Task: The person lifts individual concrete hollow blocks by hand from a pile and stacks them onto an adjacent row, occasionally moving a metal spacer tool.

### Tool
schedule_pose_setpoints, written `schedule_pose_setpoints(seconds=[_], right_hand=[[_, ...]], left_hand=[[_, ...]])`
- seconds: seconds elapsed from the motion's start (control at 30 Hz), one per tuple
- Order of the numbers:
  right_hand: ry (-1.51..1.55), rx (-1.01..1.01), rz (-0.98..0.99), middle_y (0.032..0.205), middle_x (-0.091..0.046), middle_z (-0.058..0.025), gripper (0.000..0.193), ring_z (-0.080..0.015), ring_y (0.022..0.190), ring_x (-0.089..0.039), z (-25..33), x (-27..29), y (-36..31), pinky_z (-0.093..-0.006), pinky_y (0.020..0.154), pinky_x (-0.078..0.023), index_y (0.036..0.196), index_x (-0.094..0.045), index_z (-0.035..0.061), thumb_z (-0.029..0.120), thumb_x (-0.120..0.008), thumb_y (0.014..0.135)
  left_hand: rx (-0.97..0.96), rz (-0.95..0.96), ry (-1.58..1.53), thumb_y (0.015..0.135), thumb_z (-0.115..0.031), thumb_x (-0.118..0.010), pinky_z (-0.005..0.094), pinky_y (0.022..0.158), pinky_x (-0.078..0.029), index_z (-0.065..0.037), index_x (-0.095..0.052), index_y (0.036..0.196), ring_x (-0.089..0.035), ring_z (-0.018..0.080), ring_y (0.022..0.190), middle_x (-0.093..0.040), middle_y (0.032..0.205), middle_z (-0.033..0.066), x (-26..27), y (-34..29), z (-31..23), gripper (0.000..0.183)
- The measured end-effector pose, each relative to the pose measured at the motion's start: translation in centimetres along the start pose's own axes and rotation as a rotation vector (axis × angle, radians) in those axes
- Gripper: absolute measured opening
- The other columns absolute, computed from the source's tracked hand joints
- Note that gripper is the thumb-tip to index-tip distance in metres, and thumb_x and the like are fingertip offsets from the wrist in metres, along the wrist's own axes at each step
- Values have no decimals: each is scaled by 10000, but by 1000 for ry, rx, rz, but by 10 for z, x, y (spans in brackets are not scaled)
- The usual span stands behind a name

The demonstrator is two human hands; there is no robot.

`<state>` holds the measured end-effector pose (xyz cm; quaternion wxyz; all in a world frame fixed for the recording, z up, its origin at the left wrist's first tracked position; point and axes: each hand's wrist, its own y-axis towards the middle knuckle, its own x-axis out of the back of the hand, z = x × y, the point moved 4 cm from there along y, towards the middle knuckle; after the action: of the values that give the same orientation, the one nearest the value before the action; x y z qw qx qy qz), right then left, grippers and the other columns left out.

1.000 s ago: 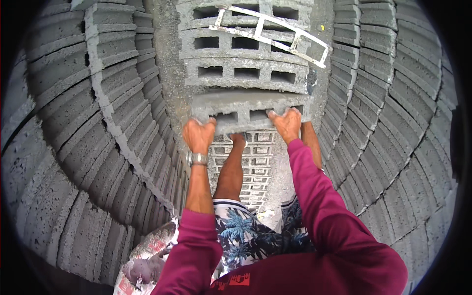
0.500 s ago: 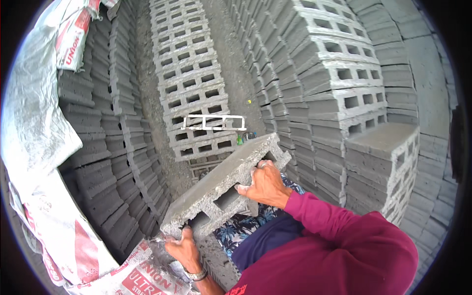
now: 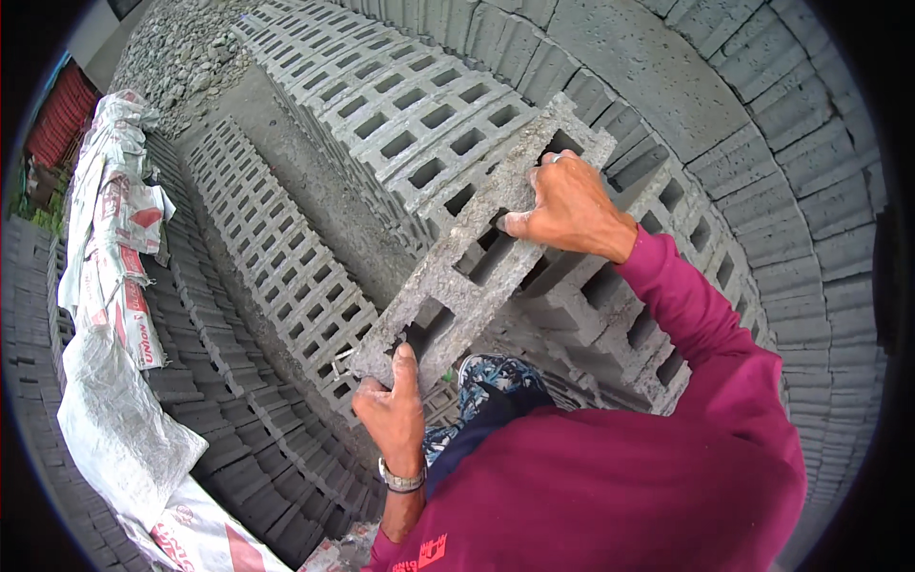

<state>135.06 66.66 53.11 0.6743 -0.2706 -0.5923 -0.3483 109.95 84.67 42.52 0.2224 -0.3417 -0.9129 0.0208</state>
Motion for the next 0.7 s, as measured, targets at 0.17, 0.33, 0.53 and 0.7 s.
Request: schedule_pose_setpoints(seconds=[0.17,0.33,0.53,0.7], right_hand=[[11,-168,-85,488,-475,-244,517,-419,539,-559,-100,22,2,-486,573,-466,493,-494,-66,359,-768,602],[-28,-267,26,521,-503,-256,548,-414,551,-570,-181,13,-5,-490,598,-477,520,-504,-75,382,-797,602],[35,-324,86,607,-522,-237,630,-392,704,-568,-238,-20,-22,-484,696,-463,612,-539,-79,490,-809,637],[-23,-302,120,726,-578,-217,702,-381,913,-566,-240,-29,-24,-456,865,-446,836,-640,-99,574,-777,689]], left_hand=[[-4,176,-13,851,-374,-774,351,408,-222,-46,-335,498,-319,89,515,-358,513,-23,-94,16,-53,652],[16,317,25,849,-433,-764,390,408,-266,5,-341,474,-325,104,501,-355,471,11,-163,7,-64,714],[-163,422,70,901,-414,-723,403,429,-273,19,-418,533,-329,107,504,-359,474,52,-187,-10,-67,645],[-130,646,56,977,-445,-610,320,464,-299,-70,-413,573,-322,73,582,-353,581,-19,-176,2,-69,586]])
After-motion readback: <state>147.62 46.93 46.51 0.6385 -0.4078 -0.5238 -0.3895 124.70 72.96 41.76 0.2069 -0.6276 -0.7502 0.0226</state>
